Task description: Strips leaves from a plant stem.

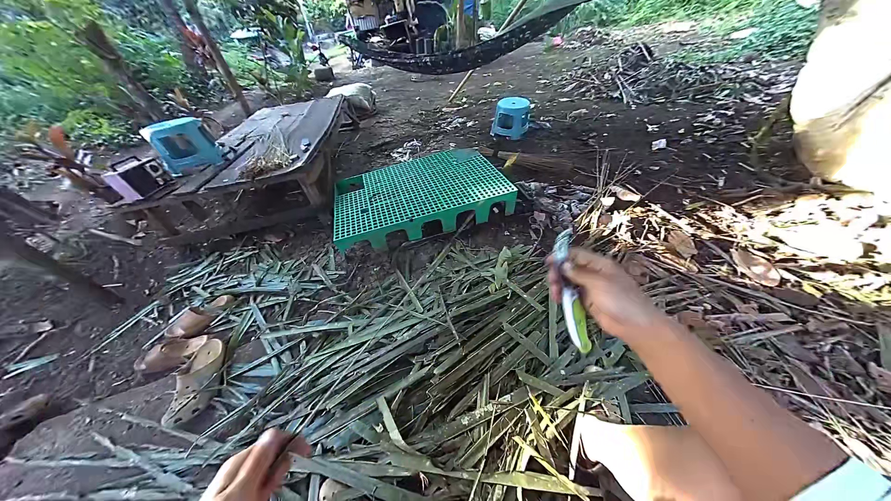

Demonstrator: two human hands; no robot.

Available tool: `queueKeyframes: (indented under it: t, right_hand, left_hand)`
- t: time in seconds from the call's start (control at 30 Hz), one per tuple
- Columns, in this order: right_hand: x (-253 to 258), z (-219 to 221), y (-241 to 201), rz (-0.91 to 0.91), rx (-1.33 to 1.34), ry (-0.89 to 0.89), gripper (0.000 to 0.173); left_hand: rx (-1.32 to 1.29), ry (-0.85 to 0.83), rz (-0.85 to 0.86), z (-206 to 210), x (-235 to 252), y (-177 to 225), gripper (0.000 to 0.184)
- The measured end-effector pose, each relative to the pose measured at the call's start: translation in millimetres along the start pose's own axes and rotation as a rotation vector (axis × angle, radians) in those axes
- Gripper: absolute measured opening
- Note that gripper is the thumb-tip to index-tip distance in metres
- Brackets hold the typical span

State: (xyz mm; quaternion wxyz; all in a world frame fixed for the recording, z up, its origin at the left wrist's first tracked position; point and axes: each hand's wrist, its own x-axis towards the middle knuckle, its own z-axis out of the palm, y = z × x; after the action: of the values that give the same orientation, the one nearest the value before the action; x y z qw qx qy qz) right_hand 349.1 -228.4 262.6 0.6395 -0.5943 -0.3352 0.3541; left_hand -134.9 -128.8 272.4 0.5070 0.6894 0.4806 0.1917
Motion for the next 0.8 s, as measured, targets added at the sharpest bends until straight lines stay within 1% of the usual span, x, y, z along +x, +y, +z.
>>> queueKeyframes:
  t: [0.07,0.1,0.2,0.27,0.4,0.5,0.57,0.7,0.8]
  right_hand:
    - [-22.5,41.4,-0.8,0.052,-0.008,-0.292,0.025]
    - [-35.5,59.4,-0.8,0.066,0.003,-0.413,0.027]
    - [-71.8,99.6,0.4,0.040,0.045,-0.689,0.047]
    - [-88.3,114.8,2.3,0.044,0.121,-0.791,0.052]
    - [-102.0,123.1,8.9,0.007,0.292,-0.839,0.046]
    - [-106.1,121.2,9.2,-0.015,0.316,-0.872,0.052]
    - [-108.0,121.4,9.5,-0.011,0.305,-0.885,0.050]
    - [-108.5,118.1,13.4,-0.079,0.286,-0.837,0.038]
    - [-102.1,109.9,7.7,-0.163,0.288,-0.756,0.036]
  left_hand:
    - [0.022,0.055,0.098,38.8,6.5,21.8,0.030]
    - [0.015,0.065,0.157,55.5,7.6,29.2,0.027]
    - [-0.070,0.036,0.318,90.3,8.3,45.0,0.027]
    - [-0.118,-0.003,0.362,106.1,6.1,55.3,0.027]
    - [-0.191,-0.048,0.399,120.6,5.1,64.4,0.026]
    - [-0.203,-0.057,0.403,124.0,4.8,67.0,0.027]
    - [-0.194,-0.082,0.422,127.2,3.0,66.2,0.027]
    - [-0.186,-0.125,0.442,130.5,-3.7,68.2,0.028]
    - [-0.230,-0.172,0.407,126.5,-8.4,69.9,0.028]
